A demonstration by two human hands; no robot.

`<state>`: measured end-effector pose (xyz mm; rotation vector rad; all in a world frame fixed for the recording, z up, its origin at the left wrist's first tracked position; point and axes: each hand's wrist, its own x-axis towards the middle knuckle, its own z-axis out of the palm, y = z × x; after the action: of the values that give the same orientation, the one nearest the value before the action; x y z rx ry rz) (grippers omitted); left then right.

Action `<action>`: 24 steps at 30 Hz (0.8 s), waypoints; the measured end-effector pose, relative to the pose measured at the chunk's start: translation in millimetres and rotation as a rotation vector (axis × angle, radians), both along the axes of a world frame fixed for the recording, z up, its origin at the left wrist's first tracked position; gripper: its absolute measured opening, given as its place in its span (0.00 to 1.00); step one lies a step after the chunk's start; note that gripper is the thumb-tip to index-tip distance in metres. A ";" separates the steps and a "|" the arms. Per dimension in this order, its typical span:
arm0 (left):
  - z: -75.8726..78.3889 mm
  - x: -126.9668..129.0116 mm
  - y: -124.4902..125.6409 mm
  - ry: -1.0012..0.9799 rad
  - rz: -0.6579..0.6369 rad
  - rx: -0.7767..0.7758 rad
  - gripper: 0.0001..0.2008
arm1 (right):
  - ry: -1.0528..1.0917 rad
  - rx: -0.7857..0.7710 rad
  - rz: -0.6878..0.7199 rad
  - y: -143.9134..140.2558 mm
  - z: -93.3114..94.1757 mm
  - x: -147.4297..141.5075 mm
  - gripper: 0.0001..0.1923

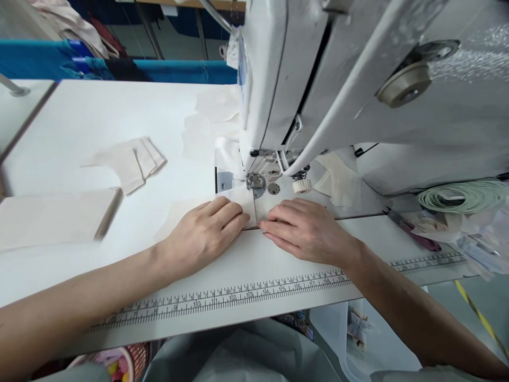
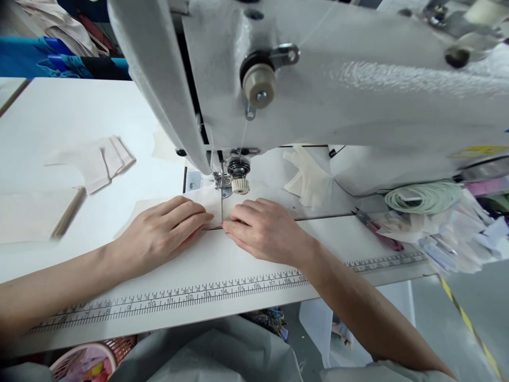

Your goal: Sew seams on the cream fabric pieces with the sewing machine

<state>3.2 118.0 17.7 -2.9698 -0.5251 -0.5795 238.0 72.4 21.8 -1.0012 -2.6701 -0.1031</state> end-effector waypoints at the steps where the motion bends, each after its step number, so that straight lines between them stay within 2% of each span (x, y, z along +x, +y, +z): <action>1: -0.3 0.3 0.9 -0.024 0.003 -0.012 0.06 | -0.004 0.005 0.002 -0.6 -0.1 0.5 0.12; 6: 0.6 2.5 4.3 -0.152 0.044 -0.140 0.05 | -0.031 0.020 -0.008 -2.8 0.3 -0.4 0.12; 12: 0.6 3.5 3.8 -0.177 0.065 -0.260 0.06 | -0.053 0.039 -0.018 -4.6 -0.2 -2.7 0.13; 18: -4.6 4.8 4.4 -0.156 0.018 -0.180 0.06 | -0.074 0.052 -0.040 -4.6 -2.0 -4.5 0.14; 24: -6.3 2.8 3.1 -0.121 0.029 -0.063 0.07 | -0.070 0.009 -0.048 -4.8 -1.8 -5.2 0.13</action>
<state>6.1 121.0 11.4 -2.9946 -0.6063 -0.7566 232.8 67.6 20.0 -1.0780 -2.7059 -0.1623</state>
